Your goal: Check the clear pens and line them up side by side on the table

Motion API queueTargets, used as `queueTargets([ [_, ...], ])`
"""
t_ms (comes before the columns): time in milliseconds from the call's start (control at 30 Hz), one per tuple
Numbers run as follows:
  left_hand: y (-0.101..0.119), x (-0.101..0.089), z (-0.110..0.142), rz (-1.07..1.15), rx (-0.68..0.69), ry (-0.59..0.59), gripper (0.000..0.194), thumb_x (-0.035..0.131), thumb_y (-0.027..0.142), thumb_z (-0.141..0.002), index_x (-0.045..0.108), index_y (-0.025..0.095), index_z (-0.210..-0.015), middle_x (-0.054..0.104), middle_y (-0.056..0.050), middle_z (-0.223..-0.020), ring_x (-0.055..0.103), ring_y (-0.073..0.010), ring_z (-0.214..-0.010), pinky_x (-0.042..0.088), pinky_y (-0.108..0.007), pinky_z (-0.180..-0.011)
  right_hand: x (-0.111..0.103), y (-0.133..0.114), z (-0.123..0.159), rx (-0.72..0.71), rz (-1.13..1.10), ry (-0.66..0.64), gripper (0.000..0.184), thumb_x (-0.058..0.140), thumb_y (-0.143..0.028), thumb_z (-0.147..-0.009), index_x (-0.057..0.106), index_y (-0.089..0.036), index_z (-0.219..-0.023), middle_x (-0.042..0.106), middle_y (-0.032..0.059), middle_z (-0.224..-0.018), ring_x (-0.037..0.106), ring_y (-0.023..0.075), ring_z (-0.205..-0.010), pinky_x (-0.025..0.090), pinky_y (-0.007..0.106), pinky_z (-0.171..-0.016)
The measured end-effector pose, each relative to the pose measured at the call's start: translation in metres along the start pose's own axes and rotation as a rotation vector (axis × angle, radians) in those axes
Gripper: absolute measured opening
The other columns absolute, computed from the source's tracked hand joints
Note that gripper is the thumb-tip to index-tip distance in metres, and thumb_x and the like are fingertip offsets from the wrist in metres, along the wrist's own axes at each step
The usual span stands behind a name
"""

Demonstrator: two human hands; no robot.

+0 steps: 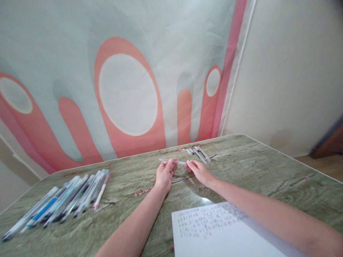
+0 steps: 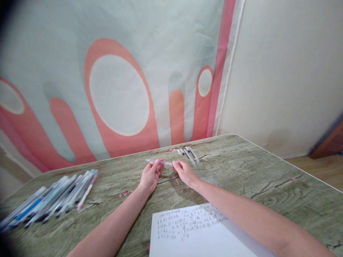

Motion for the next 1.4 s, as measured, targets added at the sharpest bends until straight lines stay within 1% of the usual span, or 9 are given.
queueTargets([
  [133, 0.0003, 0.0007, 0.0007, -0.007, 0.0, -0.002, 0.021, 0.064, 0.025, -0.069, 0.046, 0.015, -0.074, 0.064, -0.007, -0.093, 0.061, -0.0127, -0.086, 0.043, -0.03, -0.086, -0.0003, 0.0004, -0.0008, -0.026, 0.052, 0.01, 0.04, 0.036, -0.047, -0.083, 0.056, -0.016, -0.067, 0.058, 0.0017, -0.064, 0.053, 0.0141, -0.063, 0.041, 0.026, -0.061],
  [233, 0.0007, 0.0012, 0.0008, 0.0, 0.0, 0.007, 0.021, 0.064, 0.025, -0.069, 0.046, 0.015, -0.073, 0.065, -0.007, -0.093, 0.061, -0.0127, -0.086, 0.043, -0.03, -0.087, -0.0012, 0.0005, -0.0015, -0.062, 0.107, 0.04, 0.033, 0.043, -0.046, -0.08, 0.058, -0.017, -0.074, 0.058, 0.0008, -0.066, 0.052, 0.0141, -0.062, 0.04, 0.025, -0.059],
  [333, 0.0009, 0.0016, 0.0007, 0.007, 0.0, 0.017, 0.02, 0.064, 0.024, -0.069, 0.046, 0.015, -0.073, 0.065, -0.007, -0.092, 0.061, -0.0123, -0.085, 0.043, -0.03, -0.087, -0.0009, 0.0018, -0.0022, -0.038, 0.05, 0.038, 0.033, 0.043, -0.046, -0.08, 0.058, -0.017, -0.077, 0.059, 0.0017, -0.068, 0.054, 0.0151, -0.064, 0.041, 0.026, -0.06],
  [467, 0.0006, 0.0018, 0.0008, 0.004, -0.003, 0.016, 0.02, 0.063, 0.024, -0.07, 0.046, 0.015, -0.072, 0.065, -0.007, -0.092, 0.061, -0.0123, -0.085, 0.043, -0.031, -0.087, -0.0003, 0.0036, -0.0028, -0.014, 0.025, 0.018, 0.039, 0.036, -0.046, -0.083, 0.058, -0.017, -0.07, 0.061, 0.0033, -0.068, 0.056, 0.0164, -0.067, 0.042, 0.028, -0.065],
  [667, 0.0012, 0.001, 0.0007, 0.012, 0.006, 0.026, 0.018, 0.063, 0.023, -0.071, 0.047, 0.015, -0.077, 0.065, -0.007, -0.093, 0.061, -0.013, -0.086, 0.043, -0.032, -0.087, -0.0009, 0.005, -0.0029, -0.066, 0.085, 0.066, 0.029, 0.05, -0.043, -0.076, 0.058, -0.017, -0.086, 0.06, 0.0018, -0.074, 0.053, 0.0146, -0.065, 0.042, 0.026, -0.061],
  [867, 0.0007, 0.0006, 0.0003, 0.01, -0.007, 0.032, 0.017, 0.062, 0.022, -0.071, 0.048, 0.016, -0.08, 0.065, -0.008, -0.095, 0.061, -0.0134, -0.089, 0.042, -0.032, -0.088, 0.0001, 0.0056, -0.0036, -0.012, 0.041, 0.018, 0.036, 0.037, -0.045, -0.083, 0.058, -0.018, -0.072, 0.062, 0.0041, -0.07, 0.056, 0.0163, -0.068, 0.042, 0.028, -0.063],
  [1067, -0.0004, -0.0007, -0.0005, 0.016, 0.002, 0.026, 0.017, 0.062, 0.022, -0.072, 0.048, 0.016, -0.081, 0.065, -0.008, -0.095, 0.06, -0.0136, -0.089, 0.043, -0.032, -0.088, -0.0024, 0.0043, -0.0033, -0.065, 0.127, 0.054, 0.027, 0.046, -0.041, -0.078, 0.059, -0.018, -0.082, 0.06, 0.0006, -0.069, 0.053, 0.0141, -0.062, 0.04, 0.025, -0.058],
  [1267, 0.0001, -0.0001, -0.0003, 0.028, -0.005, 0.022, 0.018, 0.062, 0.021, -0.071, 0.048, 0.016, -0.081, 0.065, -0.007, -0.093, 0.061, -0.0137, -0.088, 0.043, -0.031, -0.086, -0.0007, 0.0046, -0.0035, -0.033, 0.129, 0.017, 0.033, 0.041, -0.042, -0.081, 0.059, -0.017, -0.071, 0.062, 0.0028, -0.068, 0.054, 0.0152, -0.063, 0.04, 0.026, -0.059],
  [1400, 0.0009, 0.0011, 0.0002, 0.023, 0.006, 0.039, 0.017, 0.062, 0.022, -0.071, 0.048, 0.016, -0.078, 0.065, -0.007, -0.091, 0.061, -0.0128, -0.085, 0.044, -0.029, -0.084, -0.0016, 0.0046, -0.0028, -0.066, 0.145, 0.053, 0.023, 0.049, -0.037, -0.077, 0.06, -0.017, -0.079, 0.06, 0.0011, -0.068, 0.052, 0.0141, -0.062, 0.04, 0.026, -0.059],
])
Point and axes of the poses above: each hand's wrist, its own z-axis away from the middle knuckle, its own x-axis out of the palm, y = z × x, the point moved 3 cm from there along -z, towards the middle knuckle
